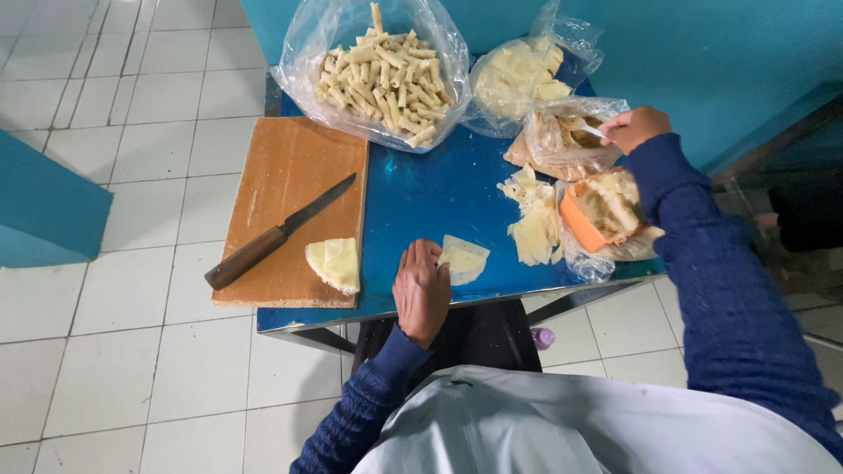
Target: The person sits at a small table and assembles filled snack sheets. They lay a flat sheet on the table, spoon brown paste onto it, spread the paste, then fold or stack the sheets and place the finished piece on a growing pile beside them.
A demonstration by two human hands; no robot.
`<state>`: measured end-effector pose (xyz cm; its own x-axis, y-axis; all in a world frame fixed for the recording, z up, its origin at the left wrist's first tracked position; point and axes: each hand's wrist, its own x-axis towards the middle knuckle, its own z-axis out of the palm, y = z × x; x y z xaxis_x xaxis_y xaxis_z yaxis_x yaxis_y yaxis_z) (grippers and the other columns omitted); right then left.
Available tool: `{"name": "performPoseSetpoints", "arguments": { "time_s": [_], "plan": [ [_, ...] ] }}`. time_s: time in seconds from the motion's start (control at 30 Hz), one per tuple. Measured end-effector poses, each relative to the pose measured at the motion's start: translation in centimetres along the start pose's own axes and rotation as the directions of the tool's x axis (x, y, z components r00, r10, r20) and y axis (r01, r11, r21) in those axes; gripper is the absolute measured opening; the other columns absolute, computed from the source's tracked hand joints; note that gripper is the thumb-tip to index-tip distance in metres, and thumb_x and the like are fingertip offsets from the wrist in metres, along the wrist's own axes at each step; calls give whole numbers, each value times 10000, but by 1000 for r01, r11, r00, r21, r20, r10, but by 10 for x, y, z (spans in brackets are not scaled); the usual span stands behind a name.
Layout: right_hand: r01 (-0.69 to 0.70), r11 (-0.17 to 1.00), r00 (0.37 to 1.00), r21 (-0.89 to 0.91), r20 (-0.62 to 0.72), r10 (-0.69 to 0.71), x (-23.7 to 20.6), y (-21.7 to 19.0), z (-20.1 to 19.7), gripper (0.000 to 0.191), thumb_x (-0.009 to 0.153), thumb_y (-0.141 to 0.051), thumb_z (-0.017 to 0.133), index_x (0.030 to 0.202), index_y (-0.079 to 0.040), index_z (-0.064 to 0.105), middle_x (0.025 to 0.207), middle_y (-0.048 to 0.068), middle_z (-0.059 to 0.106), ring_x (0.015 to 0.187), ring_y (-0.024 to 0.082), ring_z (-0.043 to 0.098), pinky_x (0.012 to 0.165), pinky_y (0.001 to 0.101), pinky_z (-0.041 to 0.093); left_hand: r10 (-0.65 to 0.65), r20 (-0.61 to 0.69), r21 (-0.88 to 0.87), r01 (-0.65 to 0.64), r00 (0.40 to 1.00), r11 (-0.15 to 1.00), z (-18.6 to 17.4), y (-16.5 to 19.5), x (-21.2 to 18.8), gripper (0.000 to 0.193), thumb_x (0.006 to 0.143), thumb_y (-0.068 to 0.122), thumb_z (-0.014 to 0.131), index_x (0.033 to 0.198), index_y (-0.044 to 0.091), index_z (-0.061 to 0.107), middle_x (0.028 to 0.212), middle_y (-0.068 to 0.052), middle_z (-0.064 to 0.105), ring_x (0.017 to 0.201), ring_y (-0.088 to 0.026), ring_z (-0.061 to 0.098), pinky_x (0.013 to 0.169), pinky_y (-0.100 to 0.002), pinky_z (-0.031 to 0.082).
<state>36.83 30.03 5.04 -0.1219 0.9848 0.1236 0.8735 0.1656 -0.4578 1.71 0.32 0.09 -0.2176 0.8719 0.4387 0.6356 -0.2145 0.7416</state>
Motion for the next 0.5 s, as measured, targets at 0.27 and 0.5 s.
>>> {"name": "performPoseSetpoints", "arguments": {
  "time_s": [0.27, 0.5],
  "plan": [
    [-110, 994, 993, 4, 34, 110, -58, -3, -37, 174, 1018, -205, 683, 1140, -154, 795, 945, 6, 788, 630, 76, 590, 572, 303, 481, 5, -50, -125, -11, 999, 992, 4, -2, 4, 346, 786, -117, 628, 1088, -1, 505, 886, -160, 592, 764, -323, 645, 646, -426, 516],
    [164, 952, 960, 259, 180, -215, -133, -57, 2, 215, 991, -99, 627, 1166, -125, 750, 946, 15, 783, 753, 112, 680, 708, 291, 539, -71, 30, -170, 75, 997, 983, -3, -12, 10, 413, 767, -117, 642, 1133, -10, 483, 843, -144, 597, 755, -309, 662, 652, -410, 538]
  ]
}}
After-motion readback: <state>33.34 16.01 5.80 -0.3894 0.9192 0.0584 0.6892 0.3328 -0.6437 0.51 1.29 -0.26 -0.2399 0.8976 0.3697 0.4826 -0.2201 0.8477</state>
